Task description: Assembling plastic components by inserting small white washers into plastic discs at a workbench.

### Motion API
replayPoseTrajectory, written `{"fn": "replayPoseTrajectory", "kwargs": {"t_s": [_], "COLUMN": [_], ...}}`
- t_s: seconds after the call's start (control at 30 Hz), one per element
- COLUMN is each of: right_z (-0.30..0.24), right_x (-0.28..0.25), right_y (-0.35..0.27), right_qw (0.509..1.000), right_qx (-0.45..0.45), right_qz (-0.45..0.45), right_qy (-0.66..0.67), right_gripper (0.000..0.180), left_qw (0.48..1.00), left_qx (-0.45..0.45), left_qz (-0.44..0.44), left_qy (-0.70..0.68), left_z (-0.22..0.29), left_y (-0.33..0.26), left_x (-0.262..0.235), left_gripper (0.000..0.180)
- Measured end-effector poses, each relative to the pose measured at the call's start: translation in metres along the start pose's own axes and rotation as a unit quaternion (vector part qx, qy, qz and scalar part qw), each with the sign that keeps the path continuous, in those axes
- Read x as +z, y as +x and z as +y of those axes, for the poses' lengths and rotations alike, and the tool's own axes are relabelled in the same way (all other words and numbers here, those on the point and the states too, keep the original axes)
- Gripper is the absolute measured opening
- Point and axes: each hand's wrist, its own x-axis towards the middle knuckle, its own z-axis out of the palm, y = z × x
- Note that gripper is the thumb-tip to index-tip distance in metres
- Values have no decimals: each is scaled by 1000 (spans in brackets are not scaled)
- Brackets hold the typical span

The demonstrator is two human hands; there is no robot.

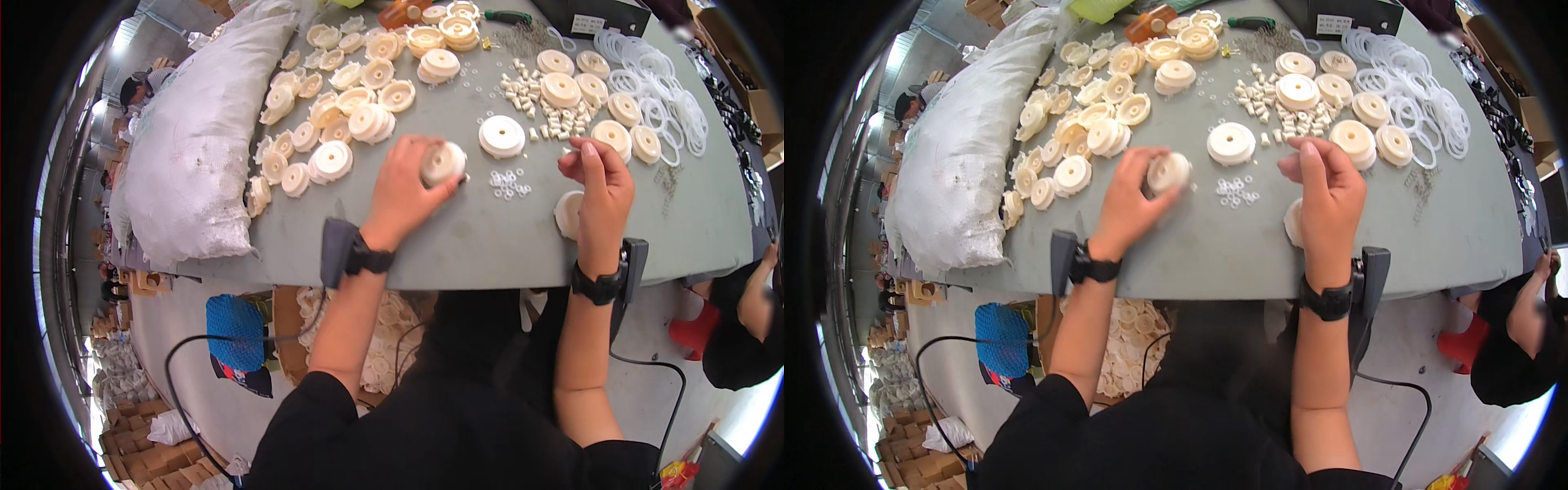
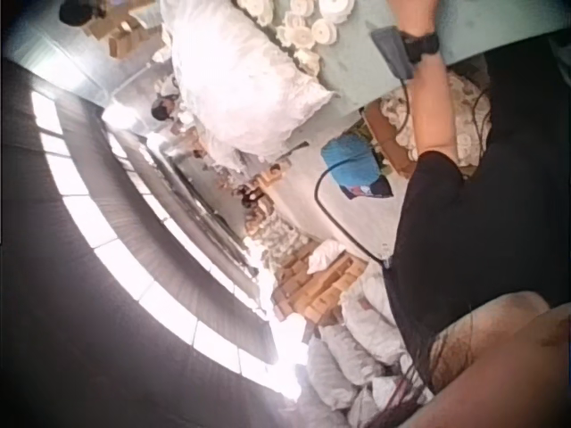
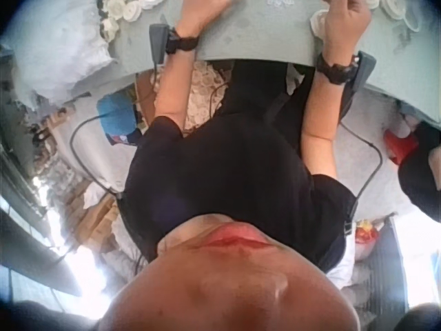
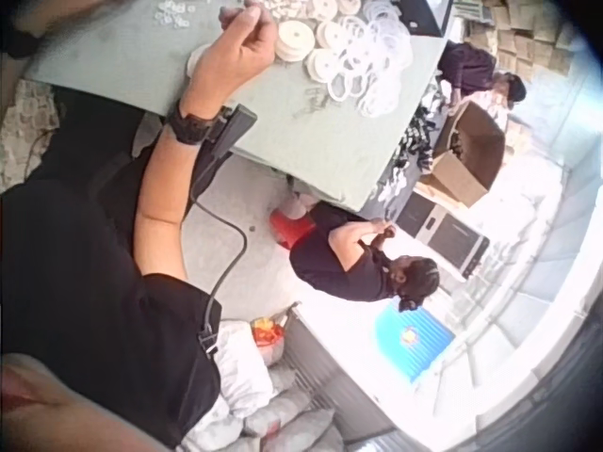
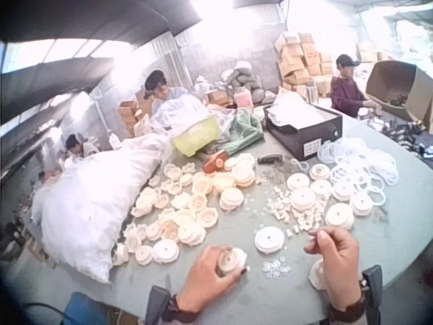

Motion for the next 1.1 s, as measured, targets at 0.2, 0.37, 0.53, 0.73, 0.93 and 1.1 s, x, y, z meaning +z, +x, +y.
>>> {"fn": "replayPoseTrajectory", "kwargs": {"t_s": [0.2, 0.37, 0.53, 0.73, 0.93, 1.1], "right_z": [-12, -32, -29, -18, -24, -14], "right_x": [-17, -49, -71, -69, -62, -81], "right_y": [-8, -7, -9, -12, -16, 4], "right_qw": [999, 959, 912, 867, 844, 939], "right_qx": [-42, -20, -46, -73, -149, 2], "right_qz": [6, -134, -222, -277, -275, -61], "right_qy": [4, -248, -341, -407, -436, -338], "right_gripper": [20, 31, 50, 52, 47, 35], "left_qw": [723, 707, 746, 770, 958, 981], "left_qx": [-178, -221, -225, -248, -215, -167], "left_qz": [-69, -43, 2, 37, 49, 57], "left_qy": [-664, -670, -627, -586, -184, -77], "left_z": [1, 8, 12, 26, 26, 24], "left_y": [-2, -6, -8, -6, -16, -15], "left_x": [7, 4, 8, 12, 18, 19], "left_gripper": [44, 51, 56, 28, 22, 23]}}
